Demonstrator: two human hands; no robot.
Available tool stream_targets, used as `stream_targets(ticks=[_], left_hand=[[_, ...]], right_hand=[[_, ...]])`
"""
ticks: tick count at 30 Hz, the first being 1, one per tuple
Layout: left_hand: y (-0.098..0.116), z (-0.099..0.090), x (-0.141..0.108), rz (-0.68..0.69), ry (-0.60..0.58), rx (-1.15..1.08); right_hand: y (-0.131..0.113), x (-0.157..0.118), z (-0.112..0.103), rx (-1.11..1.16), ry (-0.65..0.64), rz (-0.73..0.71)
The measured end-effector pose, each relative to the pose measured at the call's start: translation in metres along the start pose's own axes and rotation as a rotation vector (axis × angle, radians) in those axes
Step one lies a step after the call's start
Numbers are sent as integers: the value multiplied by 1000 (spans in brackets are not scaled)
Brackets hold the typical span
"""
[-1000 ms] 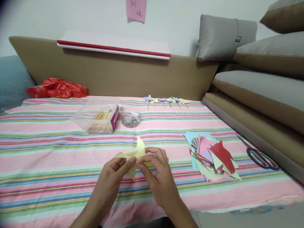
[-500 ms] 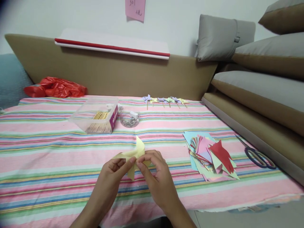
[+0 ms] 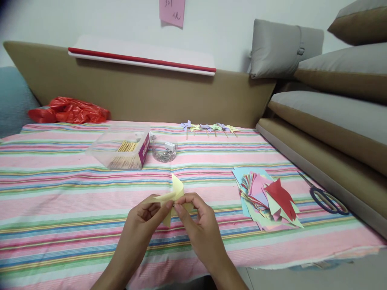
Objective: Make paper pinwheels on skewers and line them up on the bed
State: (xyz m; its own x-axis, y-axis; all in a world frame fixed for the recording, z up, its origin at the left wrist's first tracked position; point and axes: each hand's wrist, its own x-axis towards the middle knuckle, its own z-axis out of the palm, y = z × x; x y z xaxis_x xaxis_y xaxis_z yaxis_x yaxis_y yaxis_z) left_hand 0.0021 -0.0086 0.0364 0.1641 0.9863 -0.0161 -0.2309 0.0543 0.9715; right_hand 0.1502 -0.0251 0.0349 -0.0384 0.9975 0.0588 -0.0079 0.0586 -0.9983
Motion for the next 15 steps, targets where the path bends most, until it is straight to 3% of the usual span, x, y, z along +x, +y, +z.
stream_targets(ticks=[7,15], left_hand=[[-3,1,-1,87,-8,64],[-6,-1,0,138,-31,123]], right_hand=[[1,2,2,53,101,17],[1,3,1,85,132,40]])
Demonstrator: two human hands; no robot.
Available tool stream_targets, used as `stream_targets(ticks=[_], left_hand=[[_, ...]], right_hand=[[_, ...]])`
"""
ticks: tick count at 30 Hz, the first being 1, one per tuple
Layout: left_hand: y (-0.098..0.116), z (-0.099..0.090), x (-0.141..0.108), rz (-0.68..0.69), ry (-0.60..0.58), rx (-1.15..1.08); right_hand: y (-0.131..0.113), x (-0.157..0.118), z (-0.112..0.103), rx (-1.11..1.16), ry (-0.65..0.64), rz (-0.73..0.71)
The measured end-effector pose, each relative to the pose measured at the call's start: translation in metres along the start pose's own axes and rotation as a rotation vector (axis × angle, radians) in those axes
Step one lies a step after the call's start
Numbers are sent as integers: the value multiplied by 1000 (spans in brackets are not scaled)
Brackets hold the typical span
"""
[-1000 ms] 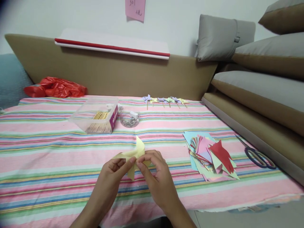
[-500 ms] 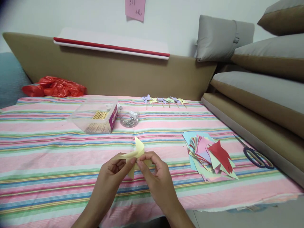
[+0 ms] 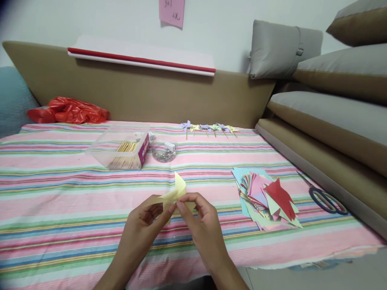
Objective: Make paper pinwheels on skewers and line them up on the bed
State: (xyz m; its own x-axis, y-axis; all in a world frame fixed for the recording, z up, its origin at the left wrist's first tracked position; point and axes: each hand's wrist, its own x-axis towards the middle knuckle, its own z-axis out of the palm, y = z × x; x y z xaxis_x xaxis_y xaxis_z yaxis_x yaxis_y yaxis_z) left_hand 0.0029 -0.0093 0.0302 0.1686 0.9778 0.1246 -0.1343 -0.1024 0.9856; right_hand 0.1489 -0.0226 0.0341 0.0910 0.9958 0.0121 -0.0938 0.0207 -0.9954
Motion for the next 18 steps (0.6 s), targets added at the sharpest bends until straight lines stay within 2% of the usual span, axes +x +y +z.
stream_targets(ticks=[8,18], left_hand=[[1,-1,-3,9,15,67],[2,-2,-4,56,12,165]], right_hand=[[2,2,2,134,25,10],[0,3,1,23,-8,23]])
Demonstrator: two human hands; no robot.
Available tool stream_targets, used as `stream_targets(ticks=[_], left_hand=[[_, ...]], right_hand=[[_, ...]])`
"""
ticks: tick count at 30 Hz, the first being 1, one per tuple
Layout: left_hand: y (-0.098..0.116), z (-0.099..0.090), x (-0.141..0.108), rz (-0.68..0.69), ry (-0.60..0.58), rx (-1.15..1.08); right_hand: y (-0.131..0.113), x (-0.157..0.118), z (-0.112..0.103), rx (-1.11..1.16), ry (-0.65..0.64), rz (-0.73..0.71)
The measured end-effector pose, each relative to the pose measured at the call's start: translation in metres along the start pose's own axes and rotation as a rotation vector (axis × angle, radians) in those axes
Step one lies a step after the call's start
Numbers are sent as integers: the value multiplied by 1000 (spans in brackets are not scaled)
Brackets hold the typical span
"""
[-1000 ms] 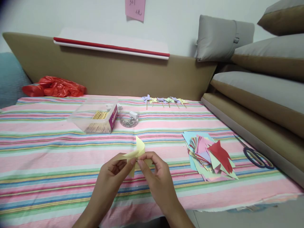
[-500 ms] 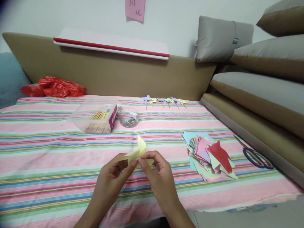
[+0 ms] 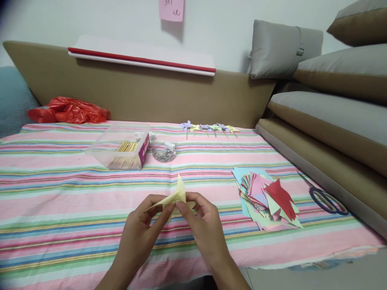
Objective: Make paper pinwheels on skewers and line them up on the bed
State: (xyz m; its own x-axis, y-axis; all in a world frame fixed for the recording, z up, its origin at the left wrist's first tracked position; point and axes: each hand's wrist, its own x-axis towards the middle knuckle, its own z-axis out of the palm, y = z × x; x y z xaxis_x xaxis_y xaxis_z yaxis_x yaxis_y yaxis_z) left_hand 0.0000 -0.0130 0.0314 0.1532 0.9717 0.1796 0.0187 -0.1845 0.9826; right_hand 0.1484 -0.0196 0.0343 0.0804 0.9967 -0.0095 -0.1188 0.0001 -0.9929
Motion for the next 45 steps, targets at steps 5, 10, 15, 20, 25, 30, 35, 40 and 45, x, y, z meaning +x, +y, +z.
stream_targets(ticks=[5,10,15,20,25,30,35,40,45], left_hand=[[-1,-1,-1,25,23,101],[1,-1,-1,39,32,142],[5,-5,1,56,19,191],[9,-12,5,-4,-65,158],[6,-14,8,-83,-60,61],[4,-16,8,-104,-42,64],[4,-18,10,-82,-72,72],[1,-17,8,-94,-54,126],[0,-17,7,-94,-62,158]], right_hand=[[3,0,-1,0,-21,-1],[4,-1,-1,-20,-33,-30],[-2,-1,-5,-200,-48,-140],[-7,0,-9,-305,-120,-183],[-4,2,-5,-367,-121,-253],[-1,4,0,-334,-121,-240],[3,7,1,-295,-147,-150],[7,10,1,-257,-181,-125],[9,12,1,-250,-216,-98]])
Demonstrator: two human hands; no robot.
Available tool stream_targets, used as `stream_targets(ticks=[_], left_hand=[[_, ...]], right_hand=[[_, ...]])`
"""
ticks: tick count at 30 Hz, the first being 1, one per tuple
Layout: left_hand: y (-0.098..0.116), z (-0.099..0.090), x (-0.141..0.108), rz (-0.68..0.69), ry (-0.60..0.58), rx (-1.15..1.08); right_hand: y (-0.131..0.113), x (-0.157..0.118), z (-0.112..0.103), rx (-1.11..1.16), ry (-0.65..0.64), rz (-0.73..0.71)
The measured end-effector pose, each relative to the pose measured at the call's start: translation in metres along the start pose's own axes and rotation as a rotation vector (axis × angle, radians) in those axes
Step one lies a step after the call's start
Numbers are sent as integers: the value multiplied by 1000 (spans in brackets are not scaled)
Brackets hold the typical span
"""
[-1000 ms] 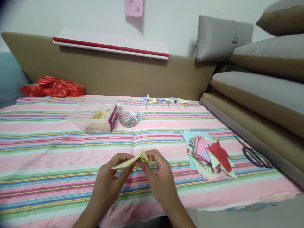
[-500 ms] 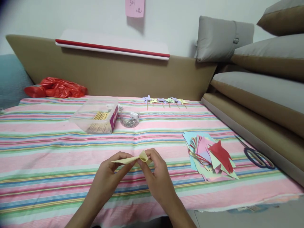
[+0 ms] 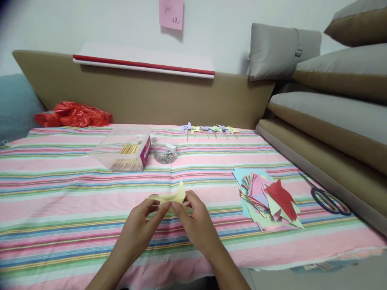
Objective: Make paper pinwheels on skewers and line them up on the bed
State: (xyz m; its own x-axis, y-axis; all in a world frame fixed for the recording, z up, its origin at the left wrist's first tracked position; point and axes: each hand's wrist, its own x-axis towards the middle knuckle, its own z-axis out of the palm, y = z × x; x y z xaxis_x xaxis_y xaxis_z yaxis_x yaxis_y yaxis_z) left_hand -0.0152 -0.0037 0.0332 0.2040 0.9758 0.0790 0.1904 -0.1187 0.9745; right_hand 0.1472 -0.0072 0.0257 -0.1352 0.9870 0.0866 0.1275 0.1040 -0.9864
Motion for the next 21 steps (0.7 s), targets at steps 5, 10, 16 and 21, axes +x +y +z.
stream_targets(ticks=[5,10,16,21], left_hand=[[-3,0,2,43,33,35],[-4,-3,4,29,47,13],[0,-38,4,17,314,113],[17,-100,32,43,558,397]], right_hand=[[3,5,2,12,-19,-12],[6,12,4,66,-34,-29],[-2,21,-3,208,-58,-9],[-10,26,-8,282,-65,41]])
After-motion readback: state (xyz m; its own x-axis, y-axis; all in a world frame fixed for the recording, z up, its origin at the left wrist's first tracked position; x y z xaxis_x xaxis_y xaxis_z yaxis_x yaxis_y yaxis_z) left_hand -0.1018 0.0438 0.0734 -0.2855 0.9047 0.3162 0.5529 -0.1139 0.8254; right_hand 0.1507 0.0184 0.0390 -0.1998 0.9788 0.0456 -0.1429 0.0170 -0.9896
